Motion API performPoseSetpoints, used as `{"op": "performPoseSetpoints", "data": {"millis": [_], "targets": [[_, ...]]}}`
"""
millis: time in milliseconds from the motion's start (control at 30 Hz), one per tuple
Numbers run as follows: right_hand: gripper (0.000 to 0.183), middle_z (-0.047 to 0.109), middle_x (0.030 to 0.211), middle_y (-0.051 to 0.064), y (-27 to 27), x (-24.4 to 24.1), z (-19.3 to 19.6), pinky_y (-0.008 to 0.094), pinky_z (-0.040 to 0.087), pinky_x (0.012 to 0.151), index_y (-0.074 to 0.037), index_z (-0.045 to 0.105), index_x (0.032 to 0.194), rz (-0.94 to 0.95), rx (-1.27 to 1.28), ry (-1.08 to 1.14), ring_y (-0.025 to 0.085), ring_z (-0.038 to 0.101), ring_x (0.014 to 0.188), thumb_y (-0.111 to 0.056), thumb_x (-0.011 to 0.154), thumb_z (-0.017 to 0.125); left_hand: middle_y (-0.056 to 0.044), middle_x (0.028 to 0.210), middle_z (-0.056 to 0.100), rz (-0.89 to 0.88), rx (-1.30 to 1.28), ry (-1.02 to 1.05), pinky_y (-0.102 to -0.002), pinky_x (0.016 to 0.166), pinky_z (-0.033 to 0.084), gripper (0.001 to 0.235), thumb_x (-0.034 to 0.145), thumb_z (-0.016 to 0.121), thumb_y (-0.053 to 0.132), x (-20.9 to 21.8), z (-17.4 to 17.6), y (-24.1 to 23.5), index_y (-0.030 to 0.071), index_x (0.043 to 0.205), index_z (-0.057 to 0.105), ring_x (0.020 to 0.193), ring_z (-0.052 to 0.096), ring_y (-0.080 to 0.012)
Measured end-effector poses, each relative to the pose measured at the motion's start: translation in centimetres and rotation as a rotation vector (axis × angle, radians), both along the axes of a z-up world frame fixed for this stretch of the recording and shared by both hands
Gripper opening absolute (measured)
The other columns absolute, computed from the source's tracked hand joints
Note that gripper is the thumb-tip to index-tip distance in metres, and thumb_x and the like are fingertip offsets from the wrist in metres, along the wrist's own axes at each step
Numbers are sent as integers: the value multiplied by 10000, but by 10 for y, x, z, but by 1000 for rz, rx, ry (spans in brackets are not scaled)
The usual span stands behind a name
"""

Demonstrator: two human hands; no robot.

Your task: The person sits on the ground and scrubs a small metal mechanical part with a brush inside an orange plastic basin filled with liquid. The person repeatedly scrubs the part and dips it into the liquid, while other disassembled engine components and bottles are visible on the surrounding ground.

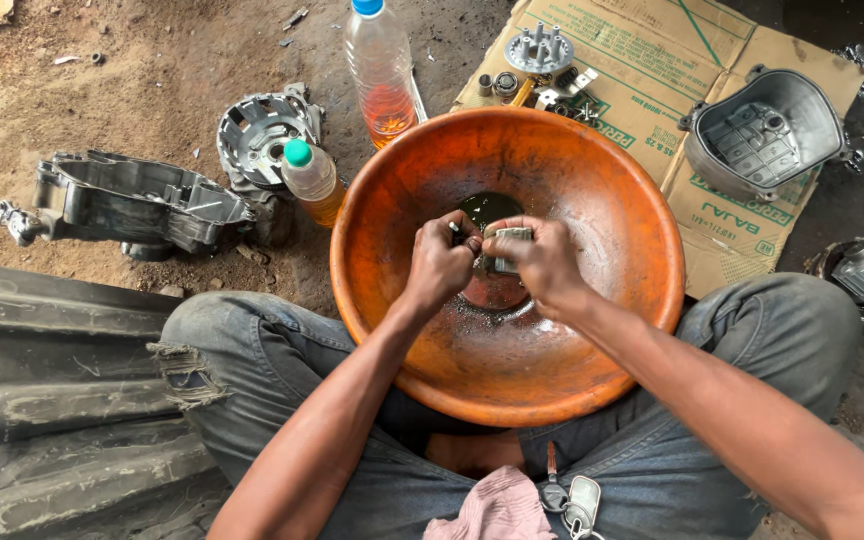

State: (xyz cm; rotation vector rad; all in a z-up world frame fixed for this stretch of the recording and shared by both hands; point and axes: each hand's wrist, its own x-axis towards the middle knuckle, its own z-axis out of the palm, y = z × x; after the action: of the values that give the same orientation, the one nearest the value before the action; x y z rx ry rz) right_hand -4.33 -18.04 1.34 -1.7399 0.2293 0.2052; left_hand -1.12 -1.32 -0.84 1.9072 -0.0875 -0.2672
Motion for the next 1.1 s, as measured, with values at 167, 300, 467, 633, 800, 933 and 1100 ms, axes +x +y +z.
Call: {"op": "performPoseSetpoints", "data": {"millis": [167, 300, 467, 633, 800, 933, 1100], "targets": [[207, 746, 896, 79, -15, 5, 5, 312, 609, 672, -56, 747, 1025, 364, -455, -731, 177, 728, 758, -81, 820, 755, -56, 676, 600, -25, -172, 230, -352, 521, 403, 117, 782, 550, -29, 8, -3, 8, -19, 804, 665, 624, 516, -143], [140, 761, 928, 112, -3, 8, -13, 293, 610, 718, -21, 752, 1007, 43, 158, -33, 166, 721, 795, -85, 883, 757, -46, 610, 574, -69, 2, 129, -344, 463, 333, 104, 806, 544, -16, 7, 14, 8, 1, 758, 635, 554, 457, -123], [211, 773, 940, 124, -7, 9, -4, 324, 635, 766, -45, 742, 1021, 102, 34, -102, 195, 738, 817, -85, 814, 747, -35, 604, 565, -27, -193, 183, -305, 462, 367, 106, 797, 553, -34, 7, 8, 6, 10, 748, 636, 545, 472, -104], [208, 778, 925, 107, -4, 11, 5, 321, 599, 746, -25, 743, 1005, 146, -221, -141, 181, 734, 809, -140, 846, 813, -36, 647, 600, -50, -355, 352, -289, 470, 396, 137, 831, 546, -36, 13, -6, 11, 13, 737, 634, 561, 486, -98], [230, 783, 888, 123, -31, 29, -5, 313, 596, 565, -83, 757, 1049, 218, -92, 281, 179, 727, 674, -135, 825, 753, -10, 603, 517, 131, -437, 562, -273, 405, 309, 80, 872, 599, 52, 25, 8, 25, 44, 838, 671, 470, 393, -103], [299, 792, 945, 93, -47, 29, 0, 268, 467, 632, -196, 864, 1070, 741, -888, 243, 150, 673, 752, -430, 894, 804, 9, 662, 548, 179, -685, 568, -236, 431, 328, 111, 803, 671, -29, 37, 22, 44, 23, 897, 642, 516, 446, -67], [502, 682, 1249, 76, -22, 31, 4, 390, 627, 661, -282, 637, 1373, 673, -1001, 368, 217, 754, 850, -46, 942, 535, -10, 715, 579, 105, -821, 577, -233, 449, 333, 141, 814, 717, -50, 38, 23, 49, 3, 906, 624, 537, 469, -69]]}}
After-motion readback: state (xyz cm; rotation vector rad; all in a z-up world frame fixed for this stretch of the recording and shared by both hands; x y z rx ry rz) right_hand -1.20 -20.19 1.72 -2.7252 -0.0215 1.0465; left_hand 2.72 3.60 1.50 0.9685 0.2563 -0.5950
